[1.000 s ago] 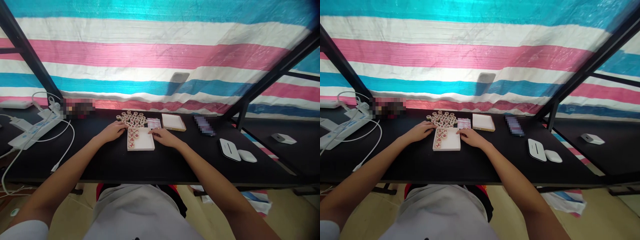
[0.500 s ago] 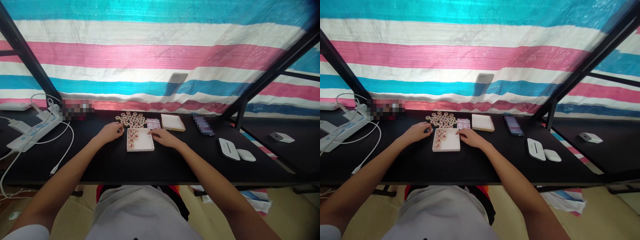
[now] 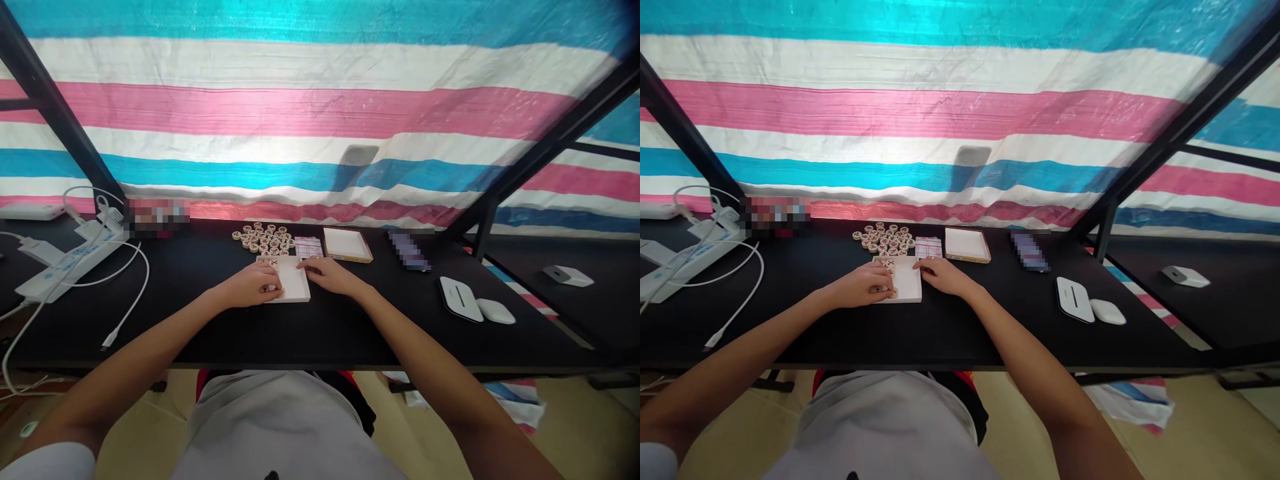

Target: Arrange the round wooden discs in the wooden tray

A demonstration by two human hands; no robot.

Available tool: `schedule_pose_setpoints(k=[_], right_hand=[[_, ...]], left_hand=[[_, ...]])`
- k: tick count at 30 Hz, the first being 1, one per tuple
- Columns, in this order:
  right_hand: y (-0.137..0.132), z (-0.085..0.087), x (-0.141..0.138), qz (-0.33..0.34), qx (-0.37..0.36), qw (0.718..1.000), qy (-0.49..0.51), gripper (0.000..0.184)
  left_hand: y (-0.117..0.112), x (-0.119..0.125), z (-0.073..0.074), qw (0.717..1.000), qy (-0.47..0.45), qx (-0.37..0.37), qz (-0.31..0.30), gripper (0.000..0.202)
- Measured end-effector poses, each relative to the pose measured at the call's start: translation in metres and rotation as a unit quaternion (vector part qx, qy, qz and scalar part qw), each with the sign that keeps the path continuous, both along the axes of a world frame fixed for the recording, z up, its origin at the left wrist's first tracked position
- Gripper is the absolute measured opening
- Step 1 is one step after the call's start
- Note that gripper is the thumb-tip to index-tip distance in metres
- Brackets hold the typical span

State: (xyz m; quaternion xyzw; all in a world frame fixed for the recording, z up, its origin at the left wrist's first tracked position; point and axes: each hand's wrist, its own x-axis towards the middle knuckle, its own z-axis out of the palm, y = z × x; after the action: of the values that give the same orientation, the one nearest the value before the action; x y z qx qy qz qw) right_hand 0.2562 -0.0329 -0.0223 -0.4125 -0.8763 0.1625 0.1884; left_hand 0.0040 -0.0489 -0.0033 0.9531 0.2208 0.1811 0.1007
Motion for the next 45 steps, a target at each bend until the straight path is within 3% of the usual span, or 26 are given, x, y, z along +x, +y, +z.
schedule_pose_setpoints(k=[10,17,20,26,32,39,45], right_hand=[[0.0,0.0,0.0,-0.003,-0.005,1.0,-0.005,0.03],[-0.001,0.001,0.0,0.0,-0.017,1.0,0.002,0.032],[0.0,0.0,0.0,0.002,-0.015,1.0,0.004,0.032],[0.001,-0.001,0.0,0.004,-0.016,1.0,0.004,0.032],[0.0,0.001,0.0,0.002,-0.017,1.0,0.003,0.031],[-0.001,0.001,0.0,-0.003,-0.018,1.0,-0.002,0.032],[-0.001,0.0,0.0,-0.001,-0.017,1.0,0.005,0.031]], left_hand=[[0.007,-0.008,-0.001,0.998,0.015,0.05,0.031,0.033],[0.039,-0.036,-0.011,0.979,-0.01,0.054,0.196,0.033],[0.053,-0.05,-0.018,0.974,0.031,0.019,0.225,0.036],[0.058,-0.051,-0.026,0.973,0.023,0.018,0.229,0.037],[0.056,-0.047,-0.023,0.975,0.066,0.039,0.207,0.037],[0.055,-0.049,-0.018,0.965,0.062,0.08,0.241,0.033],[0.054,-0.051,-0.018,0.955,0.105,0.067,0.269,0.033]])
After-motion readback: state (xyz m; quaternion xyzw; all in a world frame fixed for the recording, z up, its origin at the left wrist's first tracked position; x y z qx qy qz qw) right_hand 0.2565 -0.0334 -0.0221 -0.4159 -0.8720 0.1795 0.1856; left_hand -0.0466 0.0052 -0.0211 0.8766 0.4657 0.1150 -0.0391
